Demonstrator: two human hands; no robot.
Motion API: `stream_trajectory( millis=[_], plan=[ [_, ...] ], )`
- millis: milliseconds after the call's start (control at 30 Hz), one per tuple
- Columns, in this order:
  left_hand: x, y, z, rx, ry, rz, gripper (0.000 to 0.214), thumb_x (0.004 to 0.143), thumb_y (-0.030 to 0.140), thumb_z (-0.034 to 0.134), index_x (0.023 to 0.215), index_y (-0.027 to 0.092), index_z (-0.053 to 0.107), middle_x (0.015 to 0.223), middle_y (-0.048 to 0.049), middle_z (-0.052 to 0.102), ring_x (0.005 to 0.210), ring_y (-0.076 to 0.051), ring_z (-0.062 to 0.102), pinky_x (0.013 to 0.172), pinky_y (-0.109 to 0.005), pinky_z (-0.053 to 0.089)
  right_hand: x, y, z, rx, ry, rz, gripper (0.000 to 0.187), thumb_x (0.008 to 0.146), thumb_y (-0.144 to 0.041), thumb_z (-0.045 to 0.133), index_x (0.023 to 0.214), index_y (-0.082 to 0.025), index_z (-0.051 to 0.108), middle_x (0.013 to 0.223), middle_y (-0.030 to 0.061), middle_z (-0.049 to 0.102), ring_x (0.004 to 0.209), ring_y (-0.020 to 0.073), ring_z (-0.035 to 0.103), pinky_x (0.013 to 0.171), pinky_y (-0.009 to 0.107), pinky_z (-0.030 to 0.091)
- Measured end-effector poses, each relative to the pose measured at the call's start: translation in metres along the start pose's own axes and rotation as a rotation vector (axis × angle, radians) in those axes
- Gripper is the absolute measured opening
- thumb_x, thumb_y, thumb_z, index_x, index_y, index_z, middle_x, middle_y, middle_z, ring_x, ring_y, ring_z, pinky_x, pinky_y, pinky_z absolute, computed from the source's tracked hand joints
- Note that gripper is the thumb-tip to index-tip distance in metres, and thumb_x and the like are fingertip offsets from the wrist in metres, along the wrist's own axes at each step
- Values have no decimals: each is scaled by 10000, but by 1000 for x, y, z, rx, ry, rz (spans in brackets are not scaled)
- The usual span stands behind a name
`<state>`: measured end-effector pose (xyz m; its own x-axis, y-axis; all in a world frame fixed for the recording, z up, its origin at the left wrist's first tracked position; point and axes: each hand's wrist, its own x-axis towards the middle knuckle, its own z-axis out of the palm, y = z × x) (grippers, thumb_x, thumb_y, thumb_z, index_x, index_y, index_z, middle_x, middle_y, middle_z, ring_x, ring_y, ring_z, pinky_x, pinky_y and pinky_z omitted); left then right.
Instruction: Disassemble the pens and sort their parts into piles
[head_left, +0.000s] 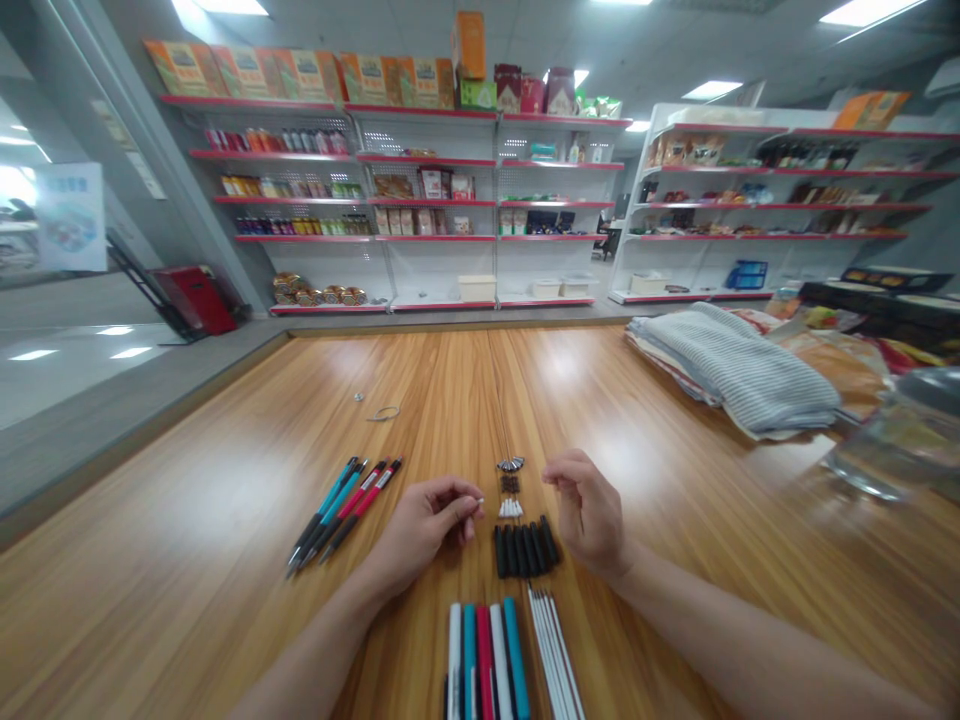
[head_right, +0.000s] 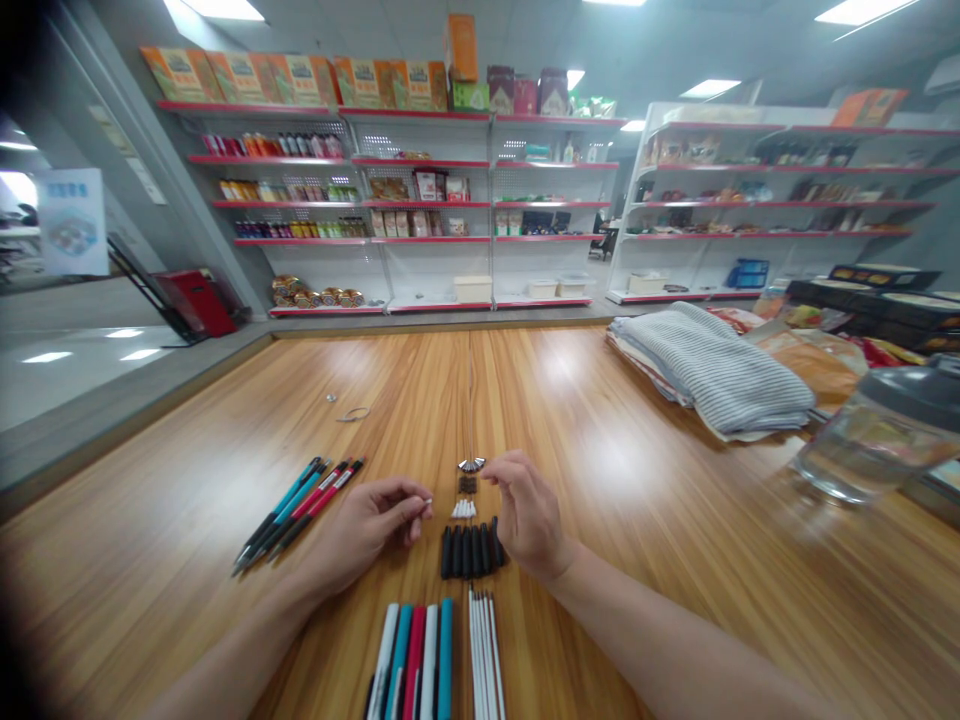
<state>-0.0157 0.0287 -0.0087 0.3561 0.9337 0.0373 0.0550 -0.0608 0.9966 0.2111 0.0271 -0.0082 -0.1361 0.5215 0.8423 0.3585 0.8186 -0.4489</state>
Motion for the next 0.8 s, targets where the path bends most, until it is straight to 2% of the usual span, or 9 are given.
stream_trajectory(
  millis=[133, 233, 333, 433, 600, 800],
  plan=[
    [-1, 0, 0, 73, 5, 4, 239, 815, 331, 638, 937, 126, 634, 681, -13, 624, 588, -115, 563, 567, -225, 457, 1, 1, 0, -94, -170, 43, 248, 898, -79, 431, 1054, -200, 580, 883, 61, 578, 817, 165, 559, 728, 313, 477],
    [0, -2, 0, 246, 77, 77, 201, 827, 331, 620, 908, 150, 659, 782, -33, 657, 667, -129, 575, 610, -233, 455, 2, 1, 1, -133, -226, 82, 205, 890, -125, 485, 1042, -198, 602, 901, 65, 607, 856, 180, 577, 766, 323, 472],
    [0, -7, 0, 525, 164, 190, 146, 846, 303, 598, 854, 177, 672, 782, -21, 652, 699, -134, 564, 661, -244, 442, 2, 1, 2, -150, -238, 124, 180, 890, -140, 488, 1004, -197, 615, 884, 59, 627, 849, 176, 594, 762, 311, 472],
    [0, -11, 1, 707, 157, 285, 99, 850, 260, 590, 844, 192, 663, 764, -13, 630, 725, -141, 560, 684, -248, 432, 1, 3, 3, -160, -248, 167, 170, 882, -141, 496, 977, -199, 624, 885, 51, 653, 846, 171, 614, 765, 302, 475],
    [0, -15, 4, 791, 104, 362, 124, 887, 232, 534, 899, 195, 651, 865, -45, 626, 848, -173, 572, 769, -278, 446, -2, 4, 3, -142, -205, 201, 167, 859, -152, 525, 965, -203, 644, 907, 44, 689, 797, 157, 634, 741, 279, 489],
    [0, -15, 4, 776, 64, 380, 143, 895, 204, 514, 930, 197, 652, 891, -54, 619, 863, -176, 573, 781, -282, 453, -3, 4, 4, -144, -176, 253, 157, 856, -177, 528, 940, -190, 659, 799, 31, 676, 623, 126, 567, 599, 250, 446]
  ],
)
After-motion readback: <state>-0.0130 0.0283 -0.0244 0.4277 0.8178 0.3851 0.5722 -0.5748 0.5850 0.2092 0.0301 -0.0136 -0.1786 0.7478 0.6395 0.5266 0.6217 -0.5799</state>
